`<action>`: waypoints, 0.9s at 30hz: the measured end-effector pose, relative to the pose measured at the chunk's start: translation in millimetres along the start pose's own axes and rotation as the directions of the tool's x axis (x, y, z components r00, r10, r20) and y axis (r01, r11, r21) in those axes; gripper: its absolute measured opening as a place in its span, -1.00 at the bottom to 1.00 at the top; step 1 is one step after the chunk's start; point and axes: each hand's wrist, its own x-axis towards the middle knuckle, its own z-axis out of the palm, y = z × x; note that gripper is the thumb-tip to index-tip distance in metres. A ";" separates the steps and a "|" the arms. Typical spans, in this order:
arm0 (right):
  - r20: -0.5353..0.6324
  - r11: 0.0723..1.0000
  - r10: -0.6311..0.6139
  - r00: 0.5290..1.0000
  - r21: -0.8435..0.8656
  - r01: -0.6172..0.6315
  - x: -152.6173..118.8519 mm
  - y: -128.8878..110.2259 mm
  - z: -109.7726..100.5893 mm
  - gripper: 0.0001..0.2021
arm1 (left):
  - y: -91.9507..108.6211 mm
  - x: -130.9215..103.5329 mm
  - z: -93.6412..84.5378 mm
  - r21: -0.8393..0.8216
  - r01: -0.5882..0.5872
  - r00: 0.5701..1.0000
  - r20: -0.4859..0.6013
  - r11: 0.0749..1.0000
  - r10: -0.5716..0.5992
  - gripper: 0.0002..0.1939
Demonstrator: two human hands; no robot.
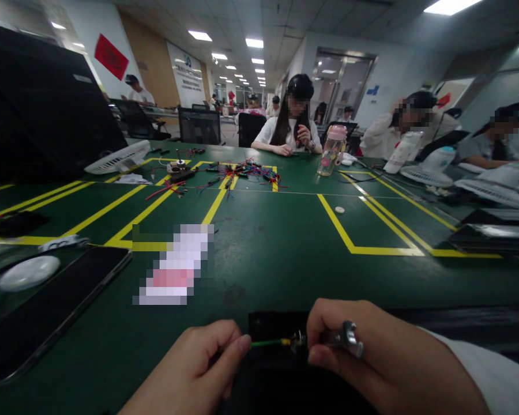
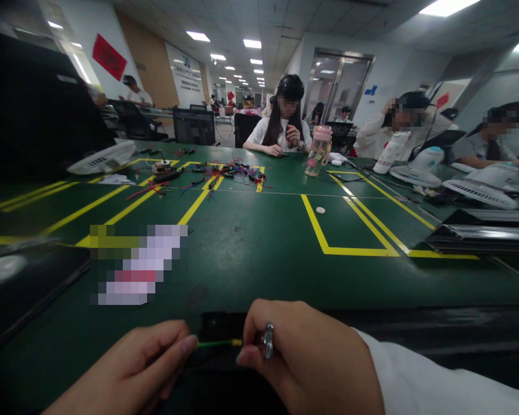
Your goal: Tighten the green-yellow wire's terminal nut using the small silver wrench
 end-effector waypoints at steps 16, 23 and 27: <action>-0.028 0.999 -0.037 0.999 -0.014 0.037 -3.7 5.5 0.4 -0.89 | -4.8 0.4 0.2 0.012 -0.033 0.999 0.019 0.999 0.033 -0.57; -0.055 0.998 -0.056 0.997 0.000 0.056 -1.3 3.7 -7.4 -0.86 | -3.6 -0.7 0.1 -0.034 0.009 1.000 0.025 0.999 -0.008 -0.61; -0.104 0.999 -0.044 0.994 0.010 0.045 -16.7 12.9 -13.4 -0.88 | -4.8 1.1 -0.7 -0.081 0.010 0.998 0.056 0.997 -0.005 -0.60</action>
